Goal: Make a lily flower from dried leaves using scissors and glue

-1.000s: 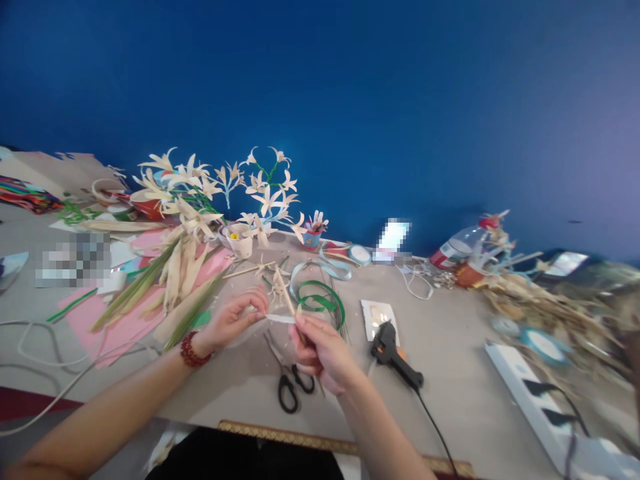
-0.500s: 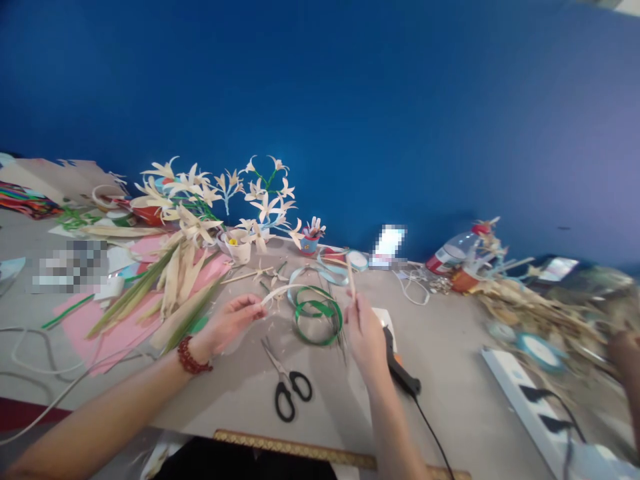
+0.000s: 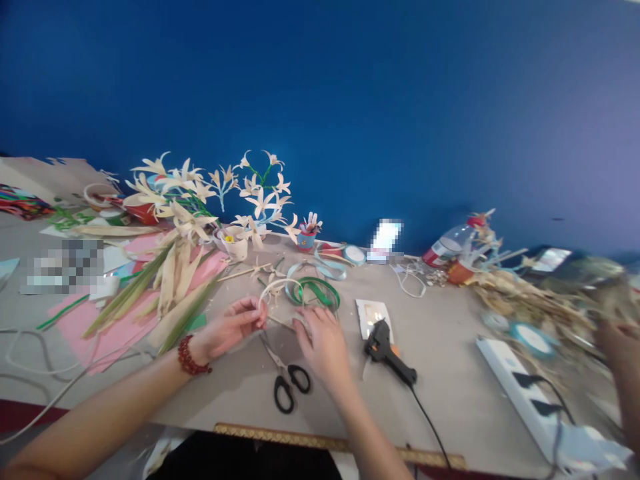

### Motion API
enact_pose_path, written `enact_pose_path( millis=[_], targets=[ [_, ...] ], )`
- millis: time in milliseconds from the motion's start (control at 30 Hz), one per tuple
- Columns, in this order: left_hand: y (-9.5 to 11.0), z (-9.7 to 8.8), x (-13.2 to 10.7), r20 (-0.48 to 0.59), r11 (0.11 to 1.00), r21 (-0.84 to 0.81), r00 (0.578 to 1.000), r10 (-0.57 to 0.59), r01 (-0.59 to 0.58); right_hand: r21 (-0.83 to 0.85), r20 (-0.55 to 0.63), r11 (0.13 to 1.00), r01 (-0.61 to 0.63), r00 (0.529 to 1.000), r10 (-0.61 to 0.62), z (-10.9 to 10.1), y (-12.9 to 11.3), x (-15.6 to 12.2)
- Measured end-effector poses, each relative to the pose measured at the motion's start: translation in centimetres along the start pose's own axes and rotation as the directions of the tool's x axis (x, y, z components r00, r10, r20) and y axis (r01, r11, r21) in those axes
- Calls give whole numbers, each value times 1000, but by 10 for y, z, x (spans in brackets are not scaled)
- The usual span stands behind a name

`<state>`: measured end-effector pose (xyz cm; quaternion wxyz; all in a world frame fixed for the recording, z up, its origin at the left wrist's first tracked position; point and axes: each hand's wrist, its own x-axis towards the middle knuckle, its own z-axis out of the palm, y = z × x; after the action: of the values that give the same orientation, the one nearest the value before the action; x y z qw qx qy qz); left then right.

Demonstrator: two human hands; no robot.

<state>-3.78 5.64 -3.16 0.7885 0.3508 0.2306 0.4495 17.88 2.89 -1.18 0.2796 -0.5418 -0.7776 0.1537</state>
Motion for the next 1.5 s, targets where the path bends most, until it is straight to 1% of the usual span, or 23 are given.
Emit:
enact_pose_path(
  millis=[33, 67, 167, 267, 300, 333, 367, 433, 500, 567, 667, 733, 800, 867, 967, 1000, 1100, 1200, 1300, 1367, 1433, 1467, 1500],
  targets=[
    [-1, 1, -1, 35, 1000, -7, 999, -6, 6, 158, -15, 987, 4, 1000, -2, 1, -5, 2],
    [-2, 3, -2, 67, 1000, -16, 998, -17, 18, 315, -23, 949, -6, 1000, 14, 3, -11, 4],
    [-7, 4, -5, 122, 994, -54, 989, -87, 94, 638, -9, 768, -50, 997, 73, 16, -29, 9],
    [-13, 2, -7, 145, 980, -60, 973, -180, 190, 811, 102, 567, -145, 989, 106, 29, -40, 13],
    [-14, 1, -7, 156, 975, -51, 966, -205, 215, 834, 144, 523, -177, 984, 103, 31, -42, 13],
    [-14, 0, -7, 166, 972, -39, 960, -224, 233, 840, 165, 506, -194, 981, 102, 31, -43, 14],
    [-14, 0, -7, 168, 970, -29, 958, -231, 239, 831, 166, 522, -193, 981, 98, 30, -44, 14],
    [-11, 1, -6, 138, 979, -8, 970, -201, 204, 770, 98, 624, -135, 991, 93, 25, -44, 15],
    [-5, 3, -6, 80, 993, 36, 990, -116, 113, 668, 12, 742, -63, 997, 74, 20, -43, 16],
    [0, 6, -6, 29, 992, 124, 1000, -7, 3, 576, -12, 817, -34, 999, 50, 17, -41, 17],
    [7, 9, -7, 5, 928, 346, 989, 148, -140, 500, 39, 864, -62, 998, 49, 19, -39, 19],
    [9, 10, -8, -1, 868, 457, 976, 217, -193, 455, 93, 886, -85, 995, 47, 18, -37, 17],
    [10, 12, -8, -34, 859, 474, 971, 236, -193, 363, 132, 926, -102, 990, 57, 14, -34, 11],
    [10, 14, -7, -76, 880, 442, 971, 227, -171, 195, 175, 974, -117, 981, 82, 5, -31, -2],
    [9, 14, -6, -107, 893, 426, 972, 208, -144, -74, 333, 992, -105, 935, 123, -5, -28, -29],
    [8, 14, -6, -114, 891, 433, 972, 207, -138, -154, 355, 984, -91, 924, 141, -7, -28, -38],
    [4, 11, -5, -130, 884, 450, 969, 209, -130, -312, 387, 949, -48, 906, 173, -3, -28, -57],
    [2, 8, -5, -136, 881, 453, 966, 219, -136, -380, 374, 923, -58, 903, 211, 4, -27, -65],
    [5, 8, -6, -145, 876, 458, 959, 242, -152, -382, 327, 912, -148, 902, 283, 3, -19, -68],
    [9, 9, -8, -149, 863, 480, 955, 258, -158, -294, 299, 922, -251, 892, 338, -3, -10, -70],
    [12, 10, -10, -160, 847, 506, 947, 279, -164, -56, 307, 925, -375, 875, 373, -9, -1, -72],
    [13, 11, -11, -166, 842, 512, 942, 290, -169, 112, 319, 895, -432, 868, 380, -11, 2, -73],
    [14, 11, -11, -172, 840, 513, 938, 300, -175, 280, 331, 832, -478, 862, 384, -11, 3, -73]
  ],
)
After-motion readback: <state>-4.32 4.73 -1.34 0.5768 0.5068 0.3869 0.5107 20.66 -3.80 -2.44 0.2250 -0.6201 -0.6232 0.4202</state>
